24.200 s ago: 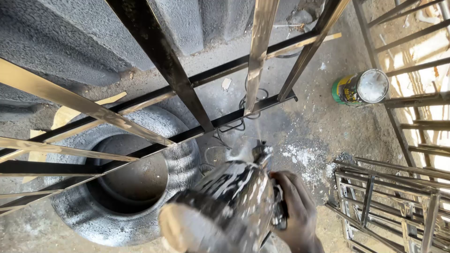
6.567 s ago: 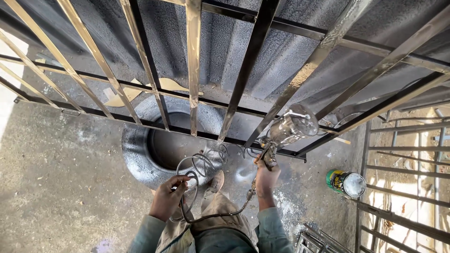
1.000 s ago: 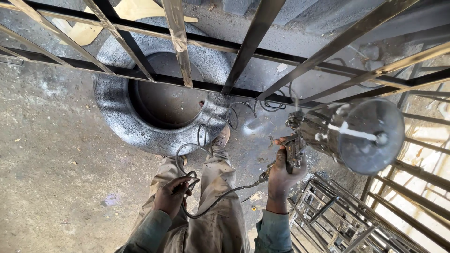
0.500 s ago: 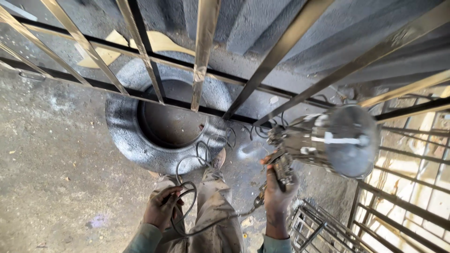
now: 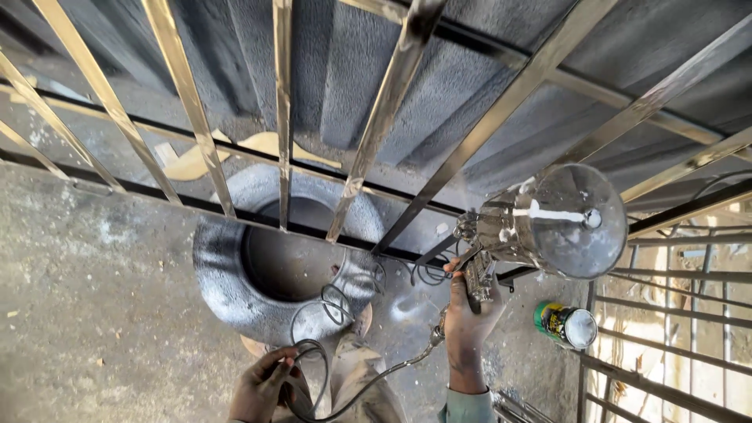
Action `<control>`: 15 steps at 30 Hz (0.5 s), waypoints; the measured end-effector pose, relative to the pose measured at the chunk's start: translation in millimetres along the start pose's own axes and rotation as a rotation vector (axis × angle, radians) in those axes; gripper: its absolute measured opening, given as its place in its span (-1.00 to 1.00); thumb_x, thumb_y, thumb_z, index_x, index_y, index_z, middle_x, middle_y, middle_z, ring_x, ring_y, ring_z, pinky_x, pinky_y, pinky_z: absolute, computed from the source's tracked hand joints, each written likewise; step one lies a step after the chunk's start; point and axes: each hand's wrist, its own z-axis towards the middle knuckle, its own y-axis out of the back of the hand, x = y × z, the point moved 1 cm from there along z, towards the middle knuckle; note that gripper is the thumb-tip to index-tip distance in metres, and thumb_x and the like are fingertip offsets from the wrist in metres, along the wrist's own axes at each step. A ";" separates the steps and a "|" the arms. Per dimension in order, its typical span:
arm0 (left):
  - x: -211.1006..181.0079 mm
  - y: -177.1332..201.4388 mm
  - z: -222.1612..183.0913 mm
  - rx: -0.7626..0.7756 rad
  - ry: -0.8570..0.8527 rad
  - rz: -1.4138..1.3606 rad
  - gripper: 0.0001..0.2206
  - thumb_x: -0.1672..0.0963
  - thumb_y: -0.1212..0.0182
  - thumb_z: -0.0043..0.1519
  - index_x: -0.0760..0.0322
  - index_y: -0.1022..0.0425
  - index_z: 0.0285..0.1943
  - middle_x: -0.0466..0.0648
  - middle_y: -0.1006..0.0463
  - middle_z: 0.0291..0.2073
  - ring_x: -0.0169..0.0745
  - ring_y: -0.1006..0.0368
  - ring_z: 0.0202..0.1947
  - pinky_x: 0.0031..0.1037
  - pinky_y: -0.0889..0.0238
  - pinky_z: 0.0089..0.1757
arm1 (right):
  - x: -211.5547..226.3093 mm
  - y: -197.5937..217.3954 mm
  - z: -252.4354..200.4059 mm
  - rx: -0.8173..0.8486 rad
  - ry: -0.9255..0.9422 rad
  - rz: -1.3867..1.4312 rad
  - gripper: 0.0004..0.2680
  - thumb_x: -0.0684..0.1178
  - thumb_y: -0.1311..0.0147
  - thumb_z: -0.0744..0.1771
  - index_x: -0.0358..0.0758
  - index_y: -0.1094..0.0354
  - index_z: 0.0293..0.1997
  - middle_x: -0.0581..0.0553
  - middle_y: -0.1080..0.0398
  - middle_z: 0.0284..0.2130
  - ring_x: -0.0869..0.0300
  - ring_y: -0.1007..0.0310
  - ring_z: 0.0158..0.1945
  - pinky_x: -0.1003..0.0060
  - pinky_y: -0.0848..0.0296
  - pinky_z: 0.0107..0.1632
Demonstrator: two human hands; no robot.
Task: Spray painting a metal gate frame with black paint using a pneumatic spray gun
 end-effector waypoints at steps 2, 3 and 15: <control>-16.3 -3.3 -3.2 0.010 0.025 0.000 -0.75 0.18 -0.24 0.27 0.41 -0.67 0.09 0.28 -0.64 -0.44 0.03 -0.41 -0.74 -0.35 -0.19 -0.63 | 16.3 -12.7 10.5 0.002 0.058 0.006 -0.88 -0.36 0.02 0.33 -0.39 -0.42 -0.12 -0.17 -0.49 -0.29 0.13 -0.51 -0.22 0.19 -0.57 0.01; -23.0 -5.9 -6.0 0.015 0.066 -0.002 -0.72 0.18 -0.25 0.27 0.39 -0.66 0.14 0.28 -0.67 -0.42 0.01 -0.43 -0.70 -0.34 -0.23 -0.58 | 25.2 -17.7 15.7 0.009 0.105 0.003 -0.90 -0.32 -0.03 0.33 -0.36 -0.42 -0.13 -0.16 -0.49 -0.30 0.13 -0.52 -0.19 0.19 -0.57 0.03; -61.3 2.7 -4.5 0.057 -0.076 0.006 -0.69 0.14 -0.33 0.20 0.33 -0.62 0.12 0.16 -0.67 -0.45 -0.15 -0.35 -0.65 -0.33 -0.21 -0.69 | 69.6 -50.4 30.3 -0.113 0.222 -0.280 -0.85 -0.33 0.04 0.29 -0.23 -0.42 -0.20 -0.01 -0.49 -0.34 0.24 -0.50 -0.25 0.29 -0.51 -0.04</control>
